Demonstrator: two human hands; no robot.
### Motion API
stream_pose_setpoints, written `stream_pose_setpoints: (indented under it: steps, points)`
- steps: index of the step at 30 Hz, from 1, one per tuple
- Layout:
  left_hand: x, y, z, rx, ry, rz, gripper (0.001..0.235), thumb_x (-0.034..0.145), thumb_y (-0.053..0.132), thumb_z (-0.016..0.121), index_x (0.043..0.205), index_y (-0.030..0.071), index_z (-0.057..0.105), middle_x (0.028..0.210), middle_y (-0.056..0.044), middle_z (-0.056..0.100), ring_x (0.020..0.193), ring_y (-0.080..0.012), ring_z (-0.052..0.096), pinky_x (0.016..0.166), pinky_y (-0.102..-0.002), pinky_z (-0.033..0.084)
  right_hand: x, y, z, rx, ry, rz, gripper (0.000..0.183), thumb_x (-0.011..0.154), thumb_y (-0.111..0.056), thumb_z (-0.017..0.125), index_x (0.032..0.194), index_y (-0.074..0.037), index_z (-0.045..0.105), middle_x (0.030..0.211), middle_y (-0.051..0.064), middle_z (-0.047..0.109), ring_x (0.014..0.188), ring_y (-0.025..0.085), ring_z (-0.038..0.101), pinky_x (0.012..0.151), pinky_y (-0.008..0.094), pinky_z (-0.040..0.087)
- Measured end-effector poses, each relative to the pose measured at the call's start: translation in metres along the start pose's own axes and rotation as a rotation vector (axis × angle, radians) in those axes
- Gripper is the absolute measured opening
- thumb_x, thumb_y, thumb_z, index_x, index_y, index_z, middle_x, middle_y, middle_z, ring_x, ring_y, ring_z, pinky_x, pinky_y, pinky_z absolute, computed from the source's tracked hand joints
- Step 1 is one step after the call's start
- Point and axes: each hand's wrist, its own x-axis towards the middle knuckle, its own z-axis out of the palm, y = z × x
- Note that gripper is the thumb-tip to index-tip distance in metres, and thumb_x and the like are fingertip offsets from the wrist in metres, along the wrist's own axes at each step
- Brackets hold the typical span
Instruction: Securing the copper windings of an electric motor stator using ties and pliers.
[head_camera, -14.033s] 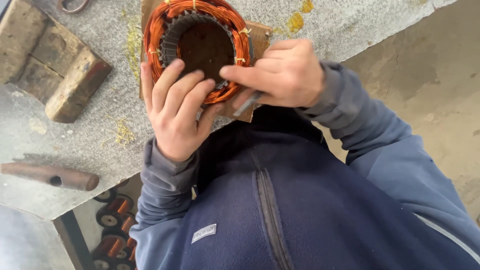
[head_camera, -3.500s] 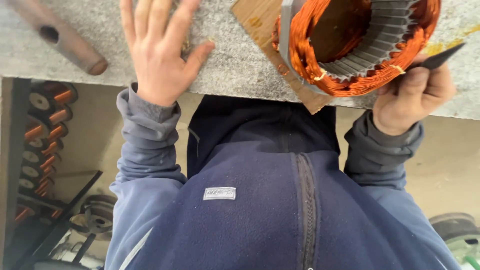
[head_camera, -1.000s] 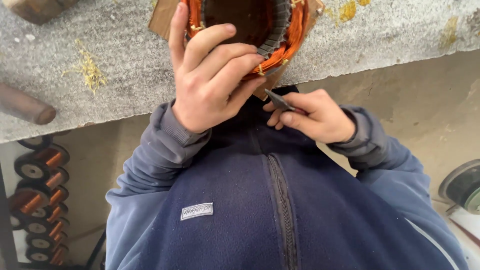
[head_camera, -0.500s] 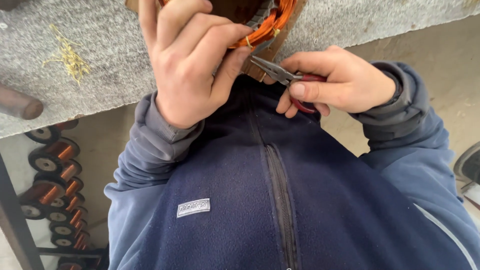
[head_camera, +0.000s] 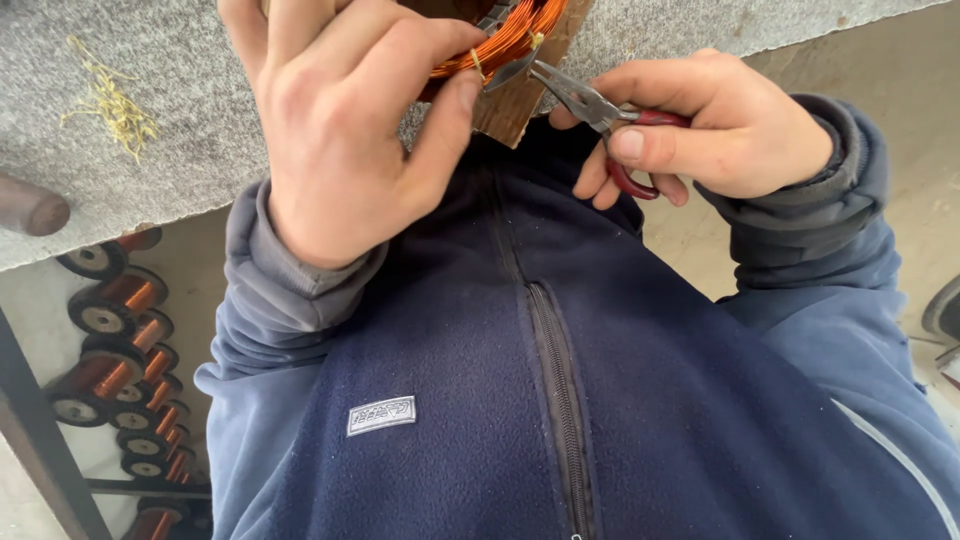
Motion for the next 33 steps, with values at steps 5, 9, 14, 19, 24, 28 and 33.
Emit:
stream_pose_setpoints:
  steps: [5, 9, 14, 19, 24, 28, 33]
  points:
    - [0.014, 0.011, 0.006, 0.059, 0.039, 0.081, 0.026, 0.096, 0.007, 0.070, 0.123, 0.006, 0.069, 0.112, -0.002, 0.067, 0.117, -0.0227, 0.057, 0.109, -0.049, 0.029, -0.002, 0.000, -0.009, 0.018, 0.018, 0.037, 0.038, 0.103, -0.014, 0.054, 0.135, 0.004, 0.062, 0.092, 0.013, 0.079, 0.072, 0.012, 0.075, 0.048, 0.021, 0.052]
    - [0.014, 0.004, 0.015, -0.015, 0.022, 0.113, 0.033, 0.095, -0.001, 0.066, 0.128, 0.006, 0.068, 0.119, -0.001, 0.067, 0.115, -0.0222, 0.062, 0.115, -0.049, 0.032, 0.002, -0.001, -0.021, 0.074, -0.029, 0.055, 0.040, 0.102, -0.012, 0.053, 0.138, 0.004, 0.061, 0.094, 0.015, 0.080, 0.066, 0.009, 0.071, 0.048, 0.020, 0.051]
    - [0.018, 0.001, 0.012, -0.030, 0.002, 0.124, 0.033, 0.093, -0.001, 0.067, 0.124, 0.009, 0.069, 0.118, -0.001, 0.068, 0.112, -0.0220, 0.065, 0.120, -0.054, 0.028, 0.011, -0.006, -0.036, 0.063, -0.104, 0.087, 0.042, 0.103, -0.012, 0.055, 0.140, 0.005, 0.062, 0.094, 0.014, 0.081, 0.058, 0.008, 0.064, 0.047, 0.021, 0.051]
    - [0.020, 0.000, 0.012, -0.002, -0.027, 0.152, 0.027, 0.097, 0.005, 0.069, 0.124, 0.011, 0.071, 0.115, -0.001, 0.068, 0.108, -0.0218, 0.064, 0.122, -0.057, 0.025, 0.017, -0.006, -0.049, 0.001, -0.119, 0.218, 0.044, 0.095, -0.012, 0.055, 0.136, 0.003, 0.062, 0.089, 0.013, 0.082, 0.054, 0.010, 0.065, 0.040, 0.024, 0.051]
    - [0.021, -0.005, 0.017, 0.056, 0.025, 0.217, 0.023, 0.096, 0.008, 0.070, 0.119, 0.013, 0.073, 0.111, -0.002, 0.068, 0.100, -0.0201, 0.067, 0.120, -0.057, 0.029, 0.024, 0.000, -0.070, -0.013, -0.297, 0.122, 0.044, 0.103, -0.015, 0.056, 0.143, 0.002, 0.064, 0.096, 0.009, 0.081, 0.051, 0.006, 0.066, 0.041, 0.020, 0.053]
    - [0.020, -0.009, 0.019, 0.059, 0.049, 0.239, 0.023, 0.096, 0.009, 0.071, 0.118, 0.015, 0.074, 0.112, -0.001, 0.069, 0.098, -0.0185, 0.067, 0.120, -0.056, 0.029, 0.029, -0.001, -0.076, -0.059, -0.350, 0.102, 0.043, 0.103, -0.015, 0.056, 0.142, 0.001, 0.066, 0.096, 0.007, 0.080, 0.052, 0.006, 0.066, 0.042, 0.020, 0.054]
    - [0.018, -0.012, 0.022, 0.031, 0.092, 0.247, 0.023, 0.098, 0.007, 0.073, 0.120, 0.013, 0.073, 0.118, -0.001, 0.072, 0.098, -0.0163, 0.069, 0.122, -0.050, 0.028, 0.029, 0.002, -0.079, -0.061, -0.383, 0.058, 0.040, 0.103, -0.015, 0.057, 0.138, 0.002, 0.066, 0.096, 0.005, 0.081, 0.051, 0.004, 0.067, 0.047, 0.021, 0.054]
